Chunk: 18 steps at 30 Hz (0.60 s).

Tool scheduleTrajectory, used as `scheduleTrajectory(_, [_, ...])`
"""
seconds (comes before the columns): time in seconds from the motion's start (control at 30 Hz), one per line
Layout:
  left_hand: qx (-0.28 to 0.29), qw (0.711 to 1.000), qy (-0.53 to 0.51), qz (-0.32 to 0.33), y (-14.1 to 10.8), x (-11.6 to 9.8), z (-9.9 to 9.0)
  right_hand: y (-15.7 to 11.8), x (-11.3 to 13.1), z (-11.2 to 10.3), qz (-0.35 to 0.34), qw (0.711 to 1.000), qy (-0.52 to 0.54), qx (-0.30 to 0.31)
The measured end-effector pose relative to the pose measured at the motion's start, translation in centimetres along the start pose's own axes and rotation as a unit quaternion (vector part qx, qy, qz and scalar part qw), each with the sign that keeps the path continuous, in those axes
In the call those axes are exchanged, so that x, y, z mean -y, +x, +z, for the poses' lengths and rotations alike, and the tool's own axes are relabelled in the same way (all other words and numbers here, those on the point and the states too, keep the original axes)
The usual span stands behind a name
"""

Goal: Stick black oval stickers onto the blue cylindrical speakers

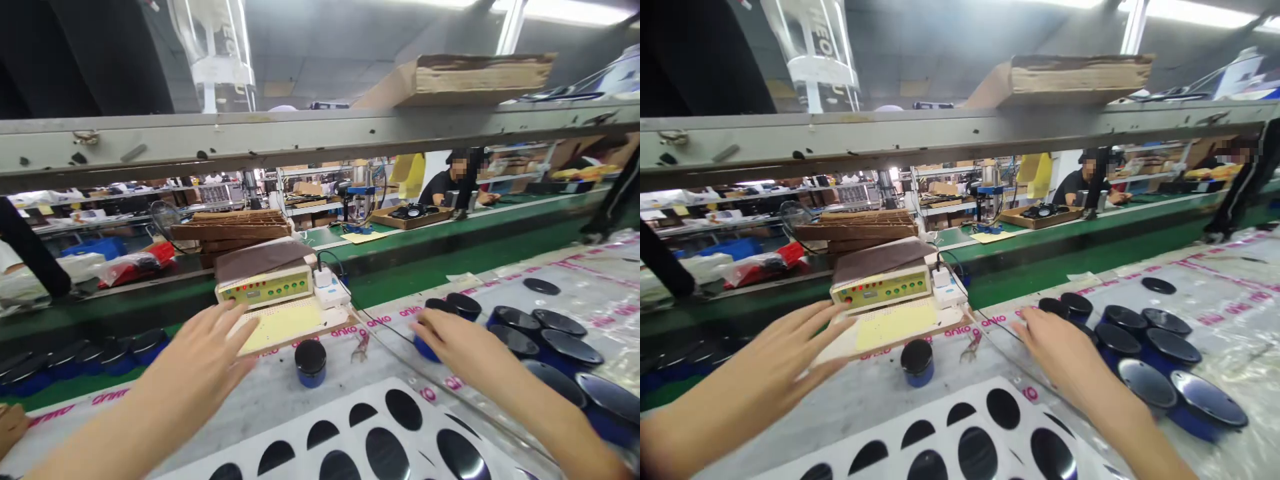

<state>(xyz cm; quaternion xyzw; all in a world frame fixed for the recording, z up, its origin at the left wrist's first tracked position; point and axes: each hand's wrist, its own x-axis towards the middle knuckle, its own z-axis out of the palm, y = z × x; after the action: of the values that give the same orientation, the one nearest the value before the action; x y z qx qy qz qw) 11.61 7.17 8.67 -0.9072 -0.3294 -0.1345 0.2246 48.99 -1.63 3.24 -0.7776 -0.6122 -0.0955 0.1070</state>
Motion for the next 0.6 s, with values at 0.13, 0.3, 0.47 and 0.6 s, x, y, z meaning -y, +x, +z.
scheduleTrajectory(0.13, [0.060, 0.995, -0.007, 0.084, 15.6, -4.6, 3.2, -4.2, -6.5, 4.9, 0.042, 0.994, -0.100, -0.018])
scheduleTrajectory(0.3, [0.083, 0.995, -0.015, 0.043, 27.5, -10.2, 11.4, -5.7, -6.8, 9.5, -0.040, 0.967, -0.228, -0.110])
scheduleTrajectory(0.47, [0.121, 0.989, -0.070, -0.039, 31.9, -12.7, 15.9, -5.5, -7.6, 10.2, -0.021, 0.973, -0.185, -0.138])
scheduleTrajectory(0.6, [0.125, 0.979, -0.149, -0.064, 32.5, -12.8, 16.8, -6.4, -8.2, 8.6, -0.045, 0.996, 0.009, -0.080])
